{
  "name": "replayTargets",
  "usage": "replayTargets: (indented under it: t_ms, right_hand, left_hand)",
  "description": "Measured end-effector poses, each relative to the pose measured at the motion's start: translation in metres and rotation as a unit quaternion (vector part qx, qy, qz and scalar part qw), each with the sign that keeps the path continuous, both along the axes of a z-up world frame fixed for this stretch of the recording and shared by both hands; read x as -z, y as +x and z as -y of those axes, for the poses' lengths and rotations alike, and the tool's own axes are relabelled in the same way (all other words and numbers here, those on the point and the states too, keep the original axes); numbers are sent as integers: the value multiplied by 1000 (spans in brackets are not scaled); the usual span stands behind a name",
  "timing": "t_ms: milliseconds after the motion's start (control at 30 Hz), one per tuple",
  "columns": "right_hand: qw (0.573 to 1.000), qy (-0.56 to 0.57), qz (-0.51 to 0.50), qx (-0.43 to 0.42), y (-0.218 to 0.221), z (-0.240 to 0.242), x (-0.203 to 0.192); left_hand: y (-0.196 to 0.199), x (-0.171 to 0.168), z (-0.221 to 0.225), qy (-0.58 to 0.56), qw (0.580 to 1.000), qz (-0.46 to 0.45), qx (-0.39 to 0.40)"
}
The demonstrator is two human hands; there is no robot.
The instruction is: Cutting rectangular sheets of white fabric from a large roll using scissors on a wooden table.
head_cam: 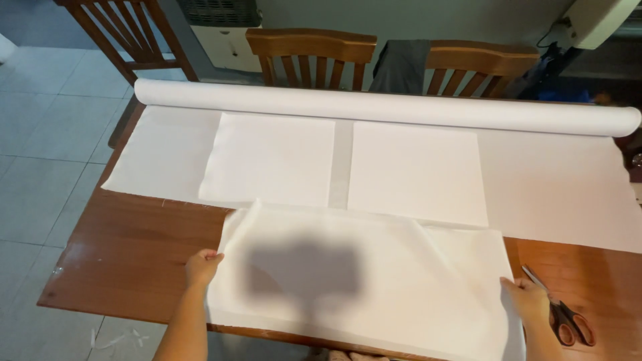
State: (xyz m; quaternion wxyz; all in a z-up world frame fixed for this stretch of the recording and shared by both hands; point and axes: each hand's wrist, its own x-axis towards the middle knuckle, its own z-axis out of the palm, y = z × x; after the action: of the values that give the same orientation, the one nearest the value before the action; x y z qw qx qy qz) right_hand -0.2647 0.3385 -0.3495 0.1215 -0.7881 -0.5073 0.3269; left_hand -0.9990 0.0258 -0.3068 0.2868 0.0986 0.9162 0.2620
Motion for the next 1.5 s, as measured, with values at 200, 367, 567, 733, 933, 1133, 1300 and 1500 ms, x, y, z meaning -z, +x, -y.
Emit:
replayTargets:
  t_ms: [200,367,567,733,933,1133,1300,1500]
  right_hand:
    - [998,37,51,20,5,2,9]
    - [993,-18,29,110,-7,15,-22]
    - [995,-26,49,77,-1,14,-11]
    - [995,-27,53,79,4,12,1]
    - [996,8,32,86,5,17,7]
    - [995,6,26,94,9,12,12]
    - [994,-34,81,61,7,5,9]
    - [995,0,48,85,13,5,24]
  left_hand:
    - [-7,-3,9,24,1000,-13,5]
    - [3,-12,25,0,996,-45,75]
    - [15,-24,18,-66,995,-27,70]
    - [20,-26,15,-74,992,-53,82]
    - [24,-34,23,-67,994,-33,74]
    - [19,-28,56,12,1000,7,22]
    - [20,-3,72,-32,999,11,25]
    - [21,6,78,-23,1000,5,15]
